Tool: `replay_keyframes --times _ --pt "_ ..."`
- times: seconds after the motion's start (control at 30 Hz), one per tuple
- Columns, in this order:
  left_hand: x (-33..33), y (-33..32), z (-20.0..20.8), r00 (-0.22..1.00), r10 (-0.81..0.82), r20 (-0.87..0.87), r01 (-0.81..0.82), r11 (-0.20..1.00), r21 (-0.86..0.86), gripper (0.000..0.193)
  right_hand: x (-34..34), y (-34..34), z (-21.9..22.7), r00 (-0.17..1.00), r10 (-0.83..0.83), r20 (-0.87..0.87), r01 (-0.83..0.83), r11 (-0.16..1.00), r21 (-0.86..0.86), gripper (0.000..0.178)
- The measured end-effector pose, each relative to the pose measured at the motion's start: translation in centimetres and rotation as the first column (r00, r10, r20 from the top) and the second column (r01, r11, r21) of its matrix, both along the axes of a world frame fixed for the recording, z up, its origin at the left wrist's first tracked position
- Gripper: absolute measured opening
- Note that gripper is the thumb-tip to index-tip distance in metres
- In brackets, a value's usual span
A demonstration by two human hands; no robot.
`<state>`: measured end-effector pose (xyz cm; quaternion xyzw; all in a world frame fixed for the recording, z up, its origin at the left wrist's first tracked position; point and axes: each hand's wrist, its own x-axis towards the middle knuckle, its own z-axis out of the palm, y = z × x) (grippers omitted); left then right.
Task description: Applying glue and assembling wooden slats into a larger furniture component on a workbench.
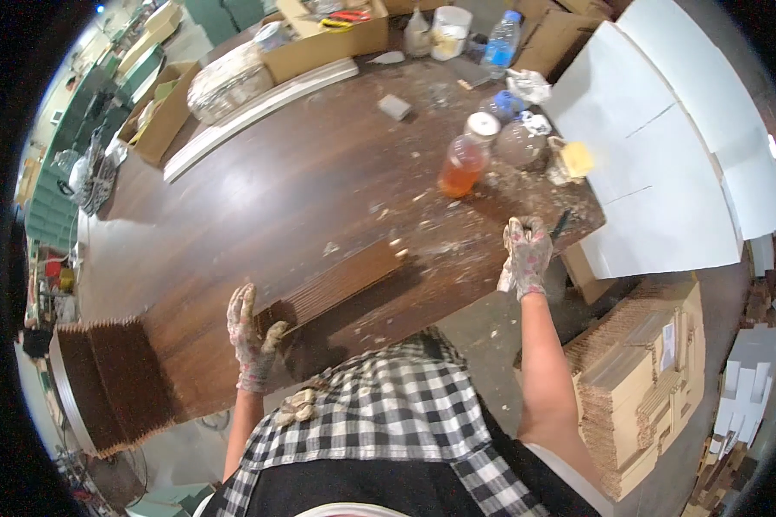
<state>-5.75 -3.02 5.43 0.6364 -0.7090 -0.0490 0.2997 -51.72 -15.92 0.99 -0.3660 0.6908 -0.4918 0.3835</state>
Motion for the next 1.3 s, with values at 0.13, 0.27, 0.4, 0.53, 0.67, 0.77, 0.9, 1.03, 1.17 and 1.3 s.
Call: replay_keyframes --times 0.13,0.27,0.4,0.53,0.67,0.77,0.9,1.03,1.17,1.3 --pt "-3.6 -2.5 0.0 0.998 -0.009 0.063 0.007 0.999 0.040 0.060 -5.0 -4.9 3.8 0.776 -0.259 -0.575 0.177 0.964 -0.196 0.039" --pt "-5.3 -3.9 -0.7 0.996 -0.001 0.087 -0.006 0.997 0.077 0.055 -9.2 -9.0 4.9 0.461 -0.214 -0.861 0.085 0.977 -0.197 0.058" --pt "-6.3 -4.5 -1.0 0.993 -0.051 0.102 0.034 0.986 0.165 0.056 -13.7 -11.7 3.0 0.456 -0.043 -0.889 0.141 0.990 0.025 0.069" --pt "-6.5 -4.5 -0.3 0.993 -0.069 0.091 0.053 0.985 0.164 0.061 -12.9 -9.2 3.4 0.610 -0.061 -0.790 0.031 0.998 -0.052 0.056" --pt "-6.1 -4.0 -0.9 0.991 -0.125 0.053 0.113 0.976 0.187 0.064 -2.8 -0.2 6.1 0.964 0.039 -0.261 -0.106 0.963 -0.247 0.042" --pt "-6.0 -4.3 -0.8 0.975 -0.201 0.097 0.179 0.964 0.198 0.070 6.1 6.1 3.6 0.851 0.267 -0.452 -0.433 0.844 -0.317 0.042" --pt "-6.1 -4.2 -1.0 0.961 -0.262 0.088 0.233 0.939 0.255 0.069 13.8 10.4 -0.3 0.923 0.371 -0.107 -0.383 0.913 -0.141 0.047" --pt "-6.0 -4.1 -1.8 0.956 -0.270 0.112 0.235 0.937 0.258 0.069 15.9 11.5 -1.3 0.852 0.280 -0.443 -0.393 0.900 -0.188 0.045" --pt "-5.5 -4.0 -2.1 0.958 -0.252 0.139 0.214 0.946 0.243 0.068 18.3 13.2 1.9 0.946 0.256 -0.198 -0.276 0.958 -0.080 0.045" --pt "-5.8 -4.3 -1.5 0.949 -0.277 0.148 0.232 0.936 0.265 0.068 17.7 11.6 0.2 0.743 0.054 -0.667 -0.315 0.907 -0.279 0.044"
